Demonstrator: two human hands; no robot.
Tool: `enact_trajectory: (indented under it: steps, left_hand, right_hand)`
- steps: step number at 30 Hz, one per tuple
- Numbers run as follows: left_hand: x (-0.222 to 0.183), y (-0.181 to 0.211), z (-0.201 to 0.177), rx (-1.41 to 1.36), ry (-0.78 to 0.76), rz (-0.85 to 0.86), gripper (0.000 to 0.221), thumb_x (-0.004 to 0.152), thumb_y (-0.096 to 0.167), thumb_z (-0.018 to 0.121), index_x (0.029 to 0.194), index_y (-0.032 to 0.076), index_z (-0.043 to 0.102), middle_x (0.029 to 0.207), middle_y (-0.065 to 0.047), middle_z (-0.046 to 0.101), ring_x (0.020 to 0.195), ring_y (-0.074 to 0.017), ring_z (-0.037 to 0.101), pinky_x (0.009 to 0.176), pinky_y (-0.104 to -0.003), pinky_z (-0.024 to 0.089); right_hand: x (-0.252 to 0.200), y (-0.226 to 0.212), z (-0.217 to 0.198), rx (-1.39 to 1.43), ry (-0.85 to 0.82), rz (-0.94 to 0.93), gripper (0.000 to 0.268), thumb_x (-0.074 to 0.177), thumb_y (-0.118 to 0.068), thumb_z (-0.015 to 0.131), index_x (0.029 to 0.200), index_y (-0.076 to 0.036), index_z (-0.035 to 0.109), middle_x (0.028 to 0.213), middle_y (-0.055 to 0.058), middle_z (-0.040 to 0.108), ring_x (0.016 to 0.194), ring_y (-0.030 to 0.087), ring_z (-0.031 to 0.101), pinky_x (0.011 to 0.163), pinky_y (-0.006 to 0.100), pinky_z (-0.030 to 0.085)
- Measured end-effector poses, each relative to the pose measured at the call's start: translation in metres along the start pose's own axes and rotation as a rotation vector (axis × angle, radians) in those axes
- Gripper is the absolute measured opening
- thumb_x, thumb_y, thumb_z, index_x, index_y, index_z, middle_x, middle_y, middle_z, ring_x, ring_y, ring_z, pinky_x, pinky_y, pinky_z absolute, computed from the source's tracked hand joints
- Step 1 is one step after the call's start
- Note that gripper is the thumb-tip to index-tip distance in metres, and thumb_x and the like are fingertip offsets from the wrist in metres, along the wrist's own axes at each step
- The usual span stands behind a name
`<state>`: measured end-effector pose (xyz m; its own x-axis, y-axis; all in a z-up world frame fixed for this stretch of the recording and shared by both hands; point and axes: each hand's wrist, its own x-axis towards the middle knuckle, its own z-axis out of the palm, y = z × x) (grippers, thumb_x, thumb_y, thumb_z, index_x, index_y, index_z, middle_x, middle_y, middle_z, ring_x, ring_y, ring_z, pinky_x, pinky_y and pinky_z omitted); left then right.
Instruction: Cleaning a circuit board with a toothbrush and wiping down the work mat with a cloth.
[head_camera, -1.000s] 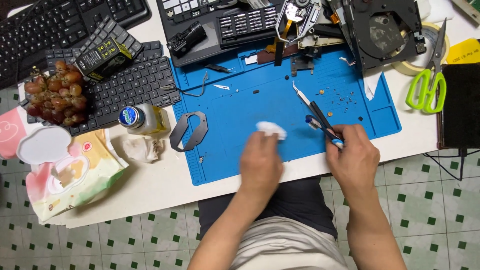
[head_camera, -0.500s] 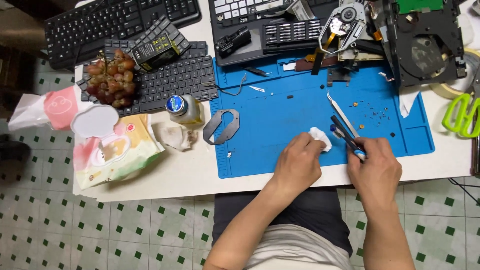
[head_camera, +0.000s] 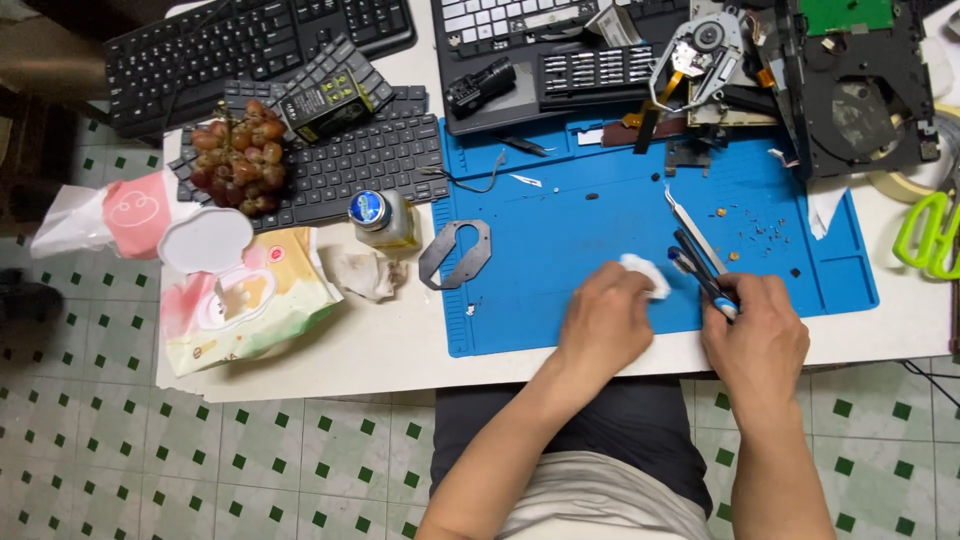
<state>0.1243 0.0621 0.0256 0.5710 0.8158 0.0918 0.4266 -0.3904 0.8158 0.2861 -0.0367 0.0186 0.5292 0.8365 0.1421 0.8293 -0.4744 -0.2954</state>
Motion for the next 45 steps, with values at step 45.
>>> enact_trajectory:
  steps: [45]
  left_hand:
    - [-0.103, -0.075, -0.15, 0.414, 0.683, 0.089, 0.015, 0.099, 0.002, 0.06, 0.112, -0.006, 0.064, 0.106, -0.02, 0.065, 0.098, -0.0346, 0.065, 0.086, -0.041, 0.057]
  right_hand:
    - [-0.009, 0.004, 0.017, -0.297, 0.119, -0.092, 0.021, 0.107, -0.027, 0.067, 0.123, -0.014, 0.071, 0.114, 0.007, 0.064, 0.07, 0.032, 0.062, 0.047, 0.043, 0.044]
